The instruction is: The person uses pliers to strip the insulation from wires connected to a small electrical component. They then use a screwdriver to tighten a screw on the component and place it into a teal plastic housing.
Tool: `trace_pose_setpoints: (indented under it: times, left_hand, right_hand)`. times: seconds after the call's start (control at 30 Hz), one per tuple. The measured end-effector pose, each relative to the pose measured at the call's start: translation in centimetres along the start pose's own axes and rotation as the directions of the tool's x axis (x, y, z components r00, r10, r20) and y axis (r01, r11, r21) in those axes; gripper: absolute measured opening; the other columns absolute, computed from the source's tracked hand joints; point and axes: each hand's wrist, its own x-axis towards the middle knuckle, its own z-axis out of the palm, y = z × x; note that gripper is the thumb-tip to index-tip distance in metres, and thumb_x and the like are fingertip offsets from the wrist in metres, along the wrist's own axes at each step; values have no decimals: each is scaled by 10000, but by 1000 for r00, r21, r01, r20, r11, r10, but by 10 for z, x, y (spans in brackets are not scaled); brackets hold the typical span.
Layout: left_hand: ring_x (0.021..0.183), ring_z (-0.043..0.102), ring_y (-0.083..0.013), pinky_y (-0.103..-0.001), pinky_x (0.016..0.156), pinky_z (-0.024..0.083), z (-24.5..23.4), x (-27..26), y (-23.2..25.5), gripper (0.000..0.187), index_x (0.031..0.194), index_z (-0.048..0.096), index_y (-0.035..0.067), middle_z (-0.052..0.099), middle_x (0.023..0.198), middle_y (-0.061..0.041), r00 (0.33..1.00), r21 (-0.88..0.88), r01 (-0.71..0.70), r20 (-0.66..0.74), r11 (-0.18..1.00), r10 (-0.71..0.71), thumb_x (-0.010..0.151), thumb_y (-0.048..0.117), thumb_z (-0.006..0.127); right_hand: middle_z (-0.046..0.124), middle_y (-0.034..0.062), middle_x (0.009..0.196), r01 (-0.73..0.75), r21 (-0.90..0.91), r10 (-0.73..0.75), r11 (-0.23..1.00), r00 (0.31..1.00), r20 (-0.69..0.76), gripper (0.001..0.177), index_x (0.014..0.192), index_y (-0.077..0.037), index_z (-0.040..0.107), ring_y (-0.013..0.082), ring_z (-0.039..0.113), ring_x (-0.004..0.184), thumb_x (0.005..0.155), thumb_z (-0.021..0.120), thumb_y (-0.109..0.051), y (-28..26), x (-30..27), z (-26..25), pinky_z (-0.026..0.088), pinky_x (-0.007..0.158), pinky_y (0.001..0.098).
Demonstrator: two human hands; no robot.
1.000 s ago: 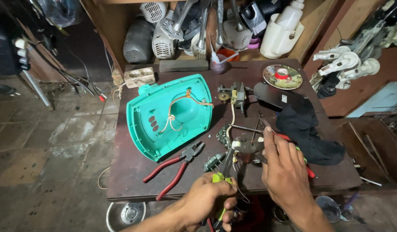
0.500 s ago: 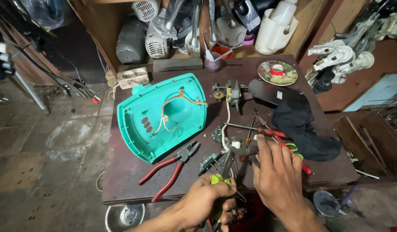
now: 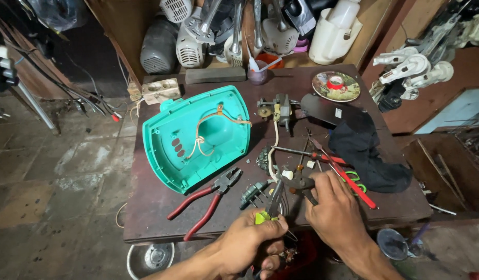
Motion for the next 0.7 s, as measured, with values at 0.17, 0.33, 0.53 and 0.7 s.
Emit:
trace_pose_setpoints:
  times: [0.17,0.33,0.53,0.7]
  left_hand:
    - [408,405,-173,-271,326,376,-2,-3,1,222,846,430,79,370,604,-78,999,34,24,33,999,-25,1032,62,550]
    - [394,411,-172,-286,324,384,1,-3,0,205,853,442,60,371,593,-77,999,21,22,41,1000,-23,1023,40,554]
    - [401,357,-194,-303,306,301,32,-4,0,223,827,412,104,363,621,-95,953,40,14,-304,999,-2,964,97,588]
    - [390,258,-173,-320,320,262,33,2,-13,217,818,433,141,278,597,-58,958,-59,-137,-262,989,117,982,120,573]
  right_hand:
    - [592,62,907,-31,115,26,993,998,49,273,1012,-67,578,234,590,826,763,629,35,-3,1,-6,506,707,368]
    - [584,81,949,-52,171,32,984,993,117,393,1081,-59,556,234,591,858,712,605,68,1,-1,-1,539,718,343]
    - [528,137,882,27,-56,-36,998,985,-166,396,1027,-33,558,354,531,799,647,561,76,-12,5,18,456,711,447]
    - [516,152,876,117,-115,-147,987,940,-308,447,1007,-8,561,354,531,779,580,510,115,-20,19,22,470,716,436]
